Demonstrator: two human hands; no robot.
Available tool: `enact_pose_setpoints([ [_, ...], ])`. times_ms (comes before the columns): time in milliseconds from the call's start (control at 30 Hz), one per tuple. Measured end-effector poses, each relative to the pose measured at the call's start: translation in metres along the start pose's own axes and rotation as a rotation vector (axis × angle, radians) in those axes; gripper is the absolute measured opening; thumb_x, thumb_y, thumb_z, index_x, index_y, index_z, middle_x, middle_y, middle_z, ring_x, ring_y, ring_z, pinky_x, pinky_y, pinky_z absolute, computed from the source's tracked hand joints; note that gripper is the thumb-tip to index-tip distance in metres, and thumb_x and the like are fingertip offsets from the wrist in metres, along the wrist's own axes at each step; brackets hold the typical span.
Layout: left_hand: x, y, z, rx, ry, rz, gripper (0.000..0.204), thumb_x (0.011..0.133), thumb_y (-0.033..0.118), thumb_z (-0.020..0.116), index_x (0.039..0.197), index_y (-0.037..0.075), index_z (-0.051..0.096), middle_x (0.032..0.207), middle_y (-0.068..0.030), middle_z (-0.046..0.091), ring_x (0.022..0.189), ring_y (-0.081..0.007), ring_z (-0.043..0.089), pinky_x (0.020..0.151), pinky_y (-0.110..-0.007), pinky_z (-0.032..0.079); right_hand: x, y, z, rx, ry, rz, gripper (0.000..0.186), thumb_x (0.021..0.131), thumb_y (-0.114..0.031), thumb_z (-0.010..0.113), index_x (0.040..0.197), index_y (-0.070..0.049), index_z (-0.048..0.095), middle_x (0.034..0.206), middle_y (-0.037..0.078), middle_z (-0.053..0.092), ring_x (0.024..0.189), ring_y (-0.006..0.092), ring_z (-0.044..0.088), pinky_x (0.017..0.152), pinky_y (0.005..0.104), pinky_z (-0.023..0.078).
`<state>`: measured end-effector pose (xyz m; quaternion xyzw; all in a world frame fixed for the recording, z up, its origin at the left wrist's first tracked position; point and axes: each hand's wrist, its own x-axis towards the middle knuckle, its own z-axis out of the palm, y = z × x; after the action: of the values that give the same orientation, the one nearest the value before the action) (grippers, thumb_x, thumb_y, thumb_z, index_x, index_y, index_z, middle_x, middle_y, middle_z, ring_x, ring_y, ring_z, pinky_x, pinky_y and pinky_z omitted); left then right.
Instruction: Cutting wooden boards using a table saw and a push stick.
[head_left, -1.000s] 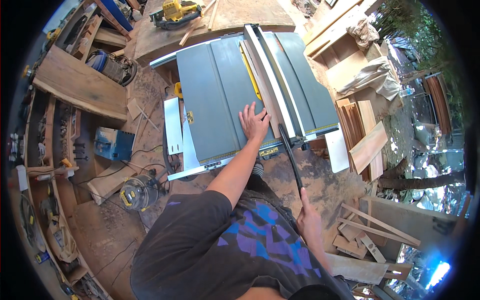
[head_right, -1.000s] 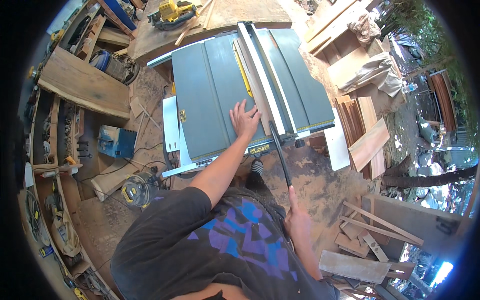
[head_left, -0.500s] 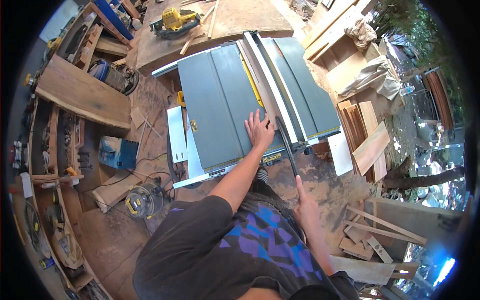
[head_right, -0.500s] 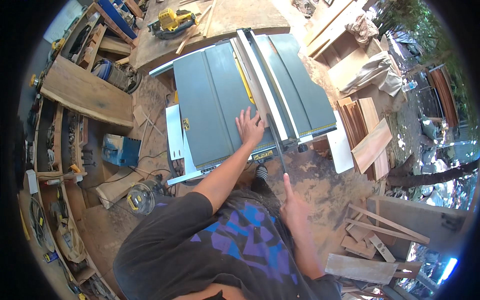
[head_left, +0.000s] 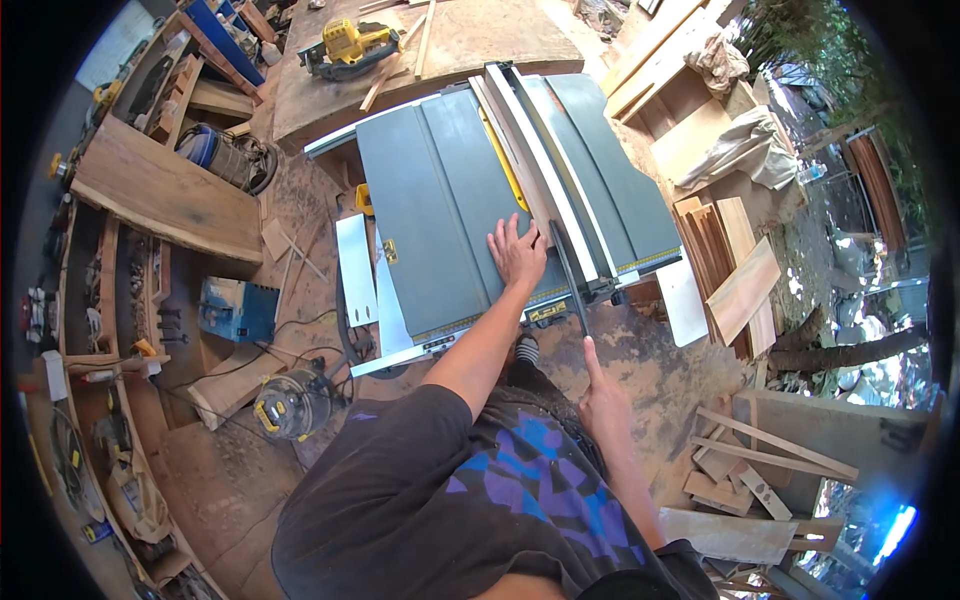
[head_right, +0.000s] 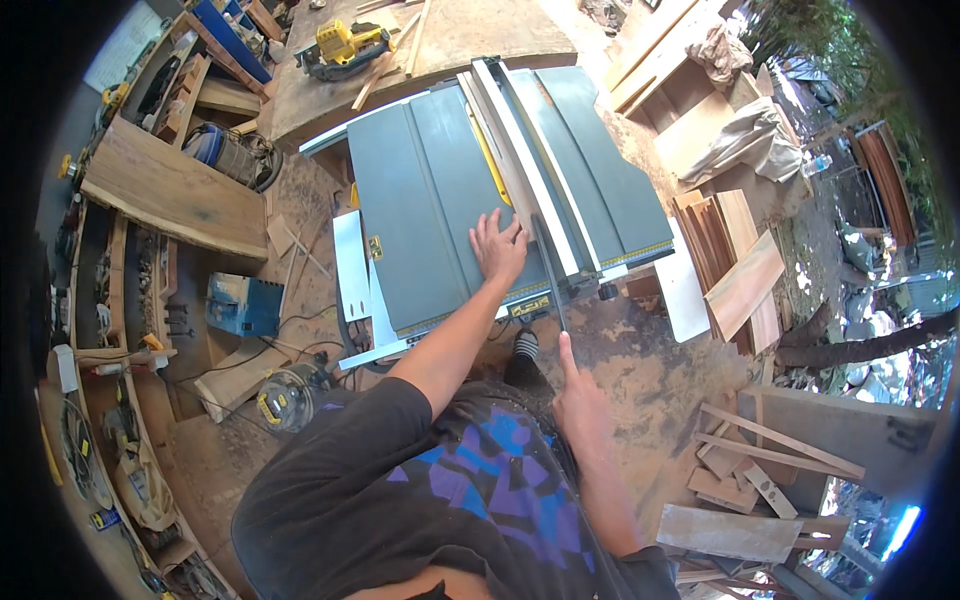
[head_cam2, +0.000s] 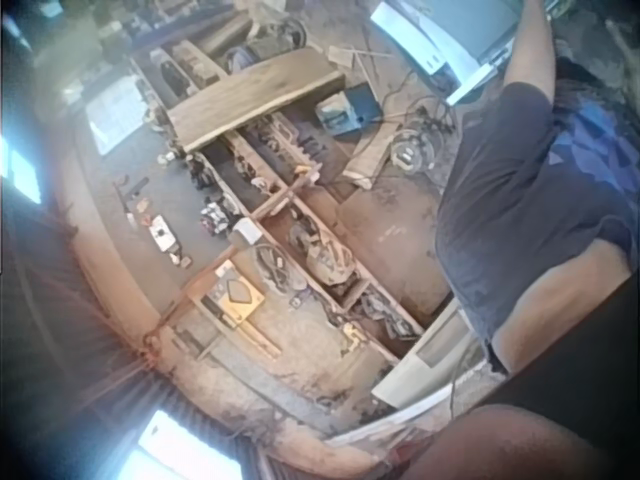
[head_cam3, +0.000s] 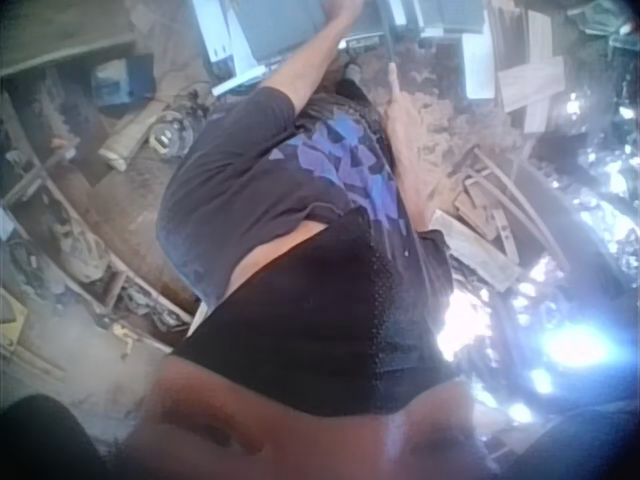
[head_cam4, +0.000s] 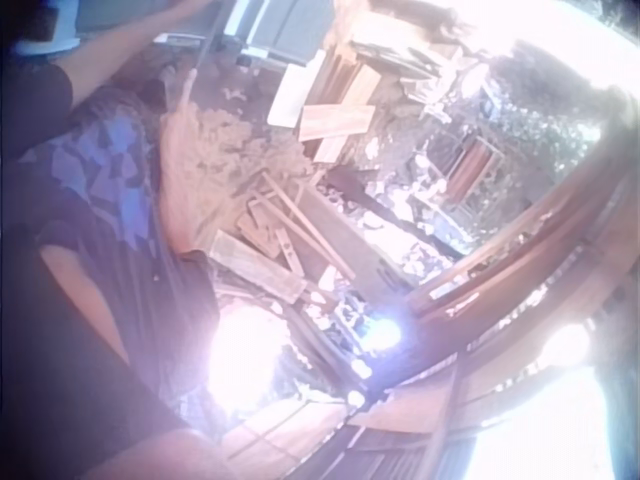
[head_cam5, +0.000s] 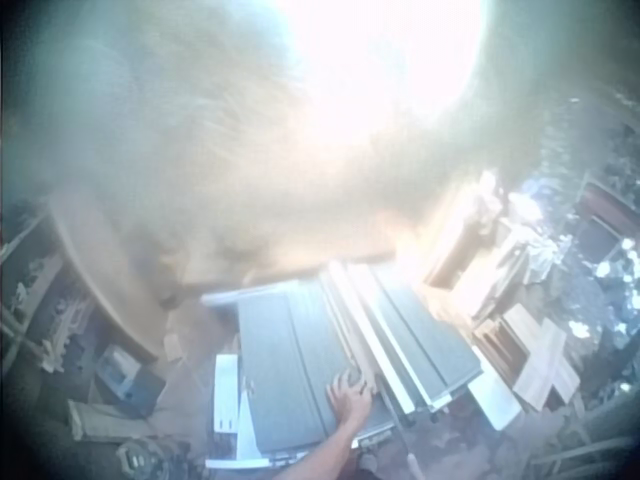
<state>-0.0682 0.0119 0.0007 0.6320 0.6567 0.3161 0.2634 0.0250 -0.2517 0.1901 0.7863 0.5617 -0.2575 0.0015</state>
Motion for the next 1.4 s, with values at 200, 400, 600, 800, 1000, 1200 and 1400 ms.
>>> enact_pose_setpoints([
  [200, -0.001, 0.000, -0.001, 0.071, -0.083, 0.068, 0.047, 0.099, 0.035, 0.064, 0.143, 0.019, 0.068, 0.166, -0.0121, 0.042, 0.158, -0.0384, 0.024, 0.131, -0.057, 0.009, 0.014, -0.006, -0.004, 0.019, 0.022, 0.008, 0.098, 0.085, 0.004, 0.058, 0.170, -0.031, 0.025, 0.094, 0.025, 0.066, 0.087, 0.0450, 0.069, 0.080, 0.0545, 0.053],
  [400, -0.002, -0.006, -0.001, 0.120, -0.099, 0.111, 0.048, 0.102, 0.035, 0.059, 0.147, 0.018, 0.064, 0.168, -0.0131, 0.038, 0.160, -0.0397, 0.020, 0.130, -0.059, 0.008, 0.032, -0.015, -0.012, 0.052, 0.030, -0.023, 0.090, 0.089, 0.003, 0.051, 0.168, -0.033, 0.028, 0.094, 0.030, 0.069, 0.090, 0.0485, 0.068, 0.083, 0.0556, 0.052],
  [600, 0.020, -0.007, -0.004, 0.198, -0.092, 0.163, 0.052, 0.103, 0.035, 0.057, 0.151, 0.016, 0.059, 0.168, -0.0158, 0.037, 0.158, -0.0415, 0.023, 0.128, -0.063, 0.010, 0.046, -0.033, -0.028, 0.020, 0.009, -0.028, 0.093, 0.086, 0.004, 0.051, 0.168, -0.033, 0.027, 0.096, 0.030, 0.070, 0.092, 0.0486, 0.068, 0.084, 0.0558, 0.052],
  [800, 0.026, -0.025, -0.027, 0.195, -0.170, 0.258, 0.049, 0.102, 0.031, 0.058, 0.147, 0.010, 0.062, 0.162, -0.0173, 0.045, 0.153, -0.0387, 0.033, 0.128, -0.059, 0.019, 0.072, -0.037, -0.019, 0.008, 0.022, -0.067, 0.094, 0.087, 0.004, 0.052, 0.169, -0.034, 0.026, 0.096, 0.029, 0.070, 0.093, 0.0478, 0.069, 0.085, 0.0557, 0.053],
  [1000, 0.005, -0.068, -0.075, -0.109, -0.053, 0.241, 0.040, 0.096, 0.021, 0.064, 0.133, 0.007, 0.072, 0.151, -0.0170, 0.058, 0.144, -0.0365, 0.046, 0.123, -0.051, 0.034, 0.091, -0.036, -0.021, 0.020, 0.054, -0.063, 0.094, 0.087, 0.003, 0.053, 0.169, -0.034, 0.026, 0.099, 0.028, 0.071, 0.093, 0.0469, 0.070, 0.084, 0.0551, 0.053],
  [1200, 0.010, -0.127, -0.130, 0.191, 0.153, 0.222, 0.042, 0.094, 0.023, 0.068, 0.133, 0.008, 0.072, 0.150, -0.0147, 0.058, 0.145, -0.0342, 0.046, 0.124, -0.053, 0.029, 0.106, -0.050, -0.028, 0.006, 0.044, -0.059, 0.093, 0.087, 0.003, 0.052, 0.169, -0.034, 0.026, 0.098, 0.029, 0.072, 0.094, 0.0472, 0.070, 0.086, 0.0552, 0.052],
  [1400, 0.008, -0.128, -0.130, 0.250, 0.133, 0.171, 0.045, 0.095, 0.027, 0.069, 0.137, 0.013, 0.070, 0.155, -0.0125, 0.055, 0.147, -0.0329, 0.044, 0.127, -0.054, 0.025, 0.126, -0.054, -0.025, 0.042, 0.100, -0.075, 0.092, 0.087, 0.001, 0.052, 0.168, -0.034, 0.027, 0.102, 0.030, 0.072, 0.097, 0.0475, 0.071, 0.086, 0.0551, 0.053],
])
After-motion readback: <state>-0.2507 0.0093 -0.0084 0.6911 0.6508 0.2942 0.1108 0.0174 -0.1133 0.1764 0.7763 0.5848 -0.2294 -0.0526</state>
